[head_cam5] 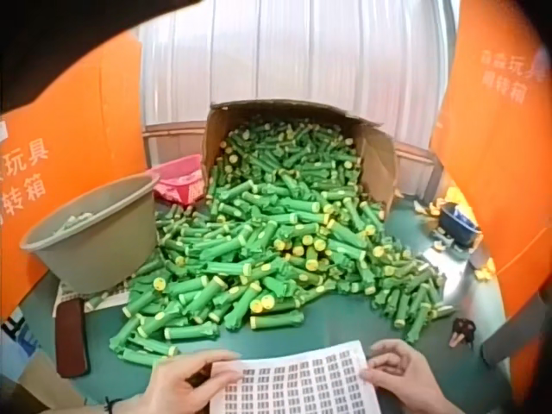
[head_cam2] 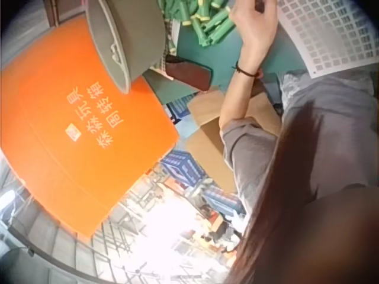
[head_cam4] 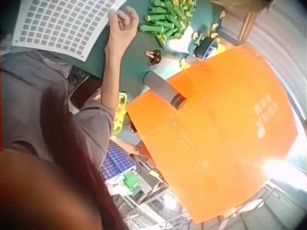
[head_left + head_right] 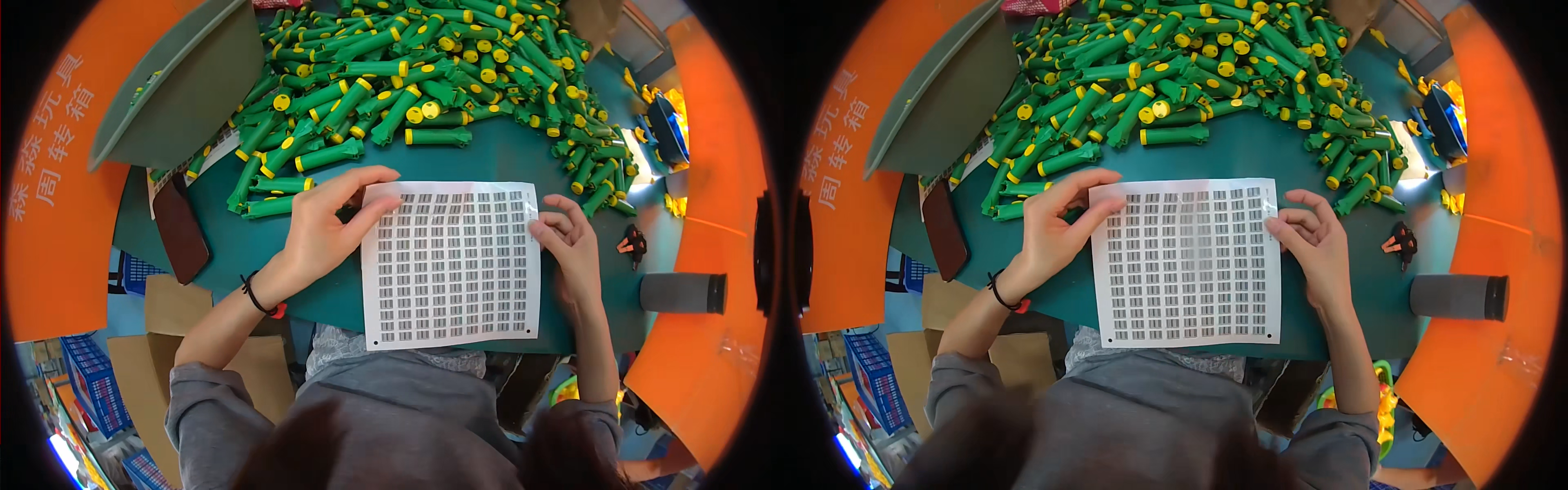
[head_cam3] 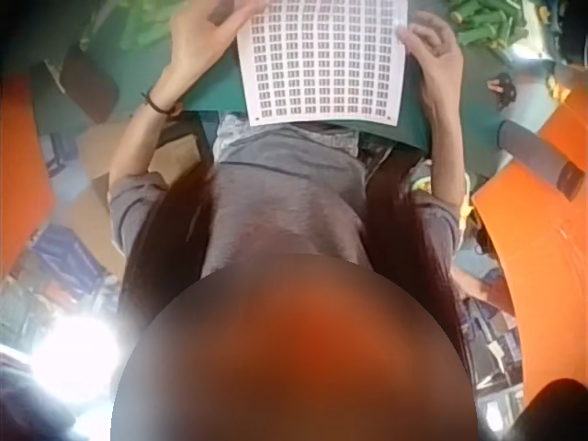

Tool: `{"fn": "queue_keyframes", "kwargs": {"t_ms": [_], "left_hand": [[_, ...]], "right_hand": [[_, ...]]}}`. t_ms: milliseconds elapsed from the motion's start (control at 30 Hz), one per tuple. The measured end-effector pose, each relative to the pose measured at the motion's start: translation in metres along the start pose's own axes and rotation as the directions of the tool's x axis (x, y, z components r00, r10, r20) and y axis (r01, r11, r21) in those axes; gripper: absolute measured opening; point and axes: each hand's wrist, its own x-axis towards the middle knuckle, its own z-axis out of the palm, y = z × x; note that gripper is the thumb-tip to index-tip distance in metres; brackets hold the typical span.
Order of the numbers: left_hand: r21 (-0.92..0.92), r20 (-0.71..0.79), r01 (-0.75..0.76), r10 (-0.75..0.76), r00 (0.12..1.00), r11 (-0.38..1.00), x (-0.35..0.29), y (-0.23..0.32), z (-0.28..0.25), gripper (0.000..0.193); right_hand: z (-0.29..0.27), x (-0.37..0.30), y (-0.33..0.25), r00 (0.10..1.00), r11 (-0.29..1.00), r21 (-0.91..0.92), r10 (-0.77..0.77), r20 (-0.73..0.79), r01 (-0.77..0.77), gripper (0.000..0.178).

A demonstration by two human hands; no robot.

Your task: Assembling green plastic tubes with yellow connector pieces on a grid sheet at a workbench.

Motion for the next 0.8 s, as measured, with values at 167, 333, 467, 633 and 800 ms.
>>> {"fn": "queue_keyframes", "kwargs": {"t_ms": [167, 333, 467, 633, 800], "left_hand": [[-0.131, -0.012, -0.014, 0.013, 1.0, 0.991, -0.004, 0.005, 0.0, 0.028], [-0.303, -0.024, 0.029, -0.038, 0.999, 0.953, -0.002, 0.006, 0.001, 0.031], [-0.155, -0.06, -0.056, 0.047, 0.997, 0.986, 0.003, 0.011, 0.006, 0.037], [0.152, -0.187, -0.196, 0.222, 0.957, 0.969, -0.02, 0.038, 0.013, 0.049], [0.089, -0.25, -0.159, 0.176, 0.952, 0.983, -0.023, 0.052, 0.023, 0.046]], "right_hand": [[-0.001, -0.009, 0.004, 0.999, 1.0, 0.006, -0.008, 0.051, 0.007, 0.021], [-0.009, -0.009, 0.014, 0.989, 0.961, -0.241, -0.144, -0.031, 0.132, 0.018], [-0.015, -0.006, 0.013, 0.985, 0.985, -0.035, -0.167, -0.037, 0.166, 0.017], [-0.016, -0.027, 0.006, 0.967, 0.951, 0.186, -0.227, -0.115, 0.245, 0.02], [-0.019, -0.037, 0.014, 0.974, 0.881, 0.417, -0.22, -0.056, 0.223, 0.02]]}}
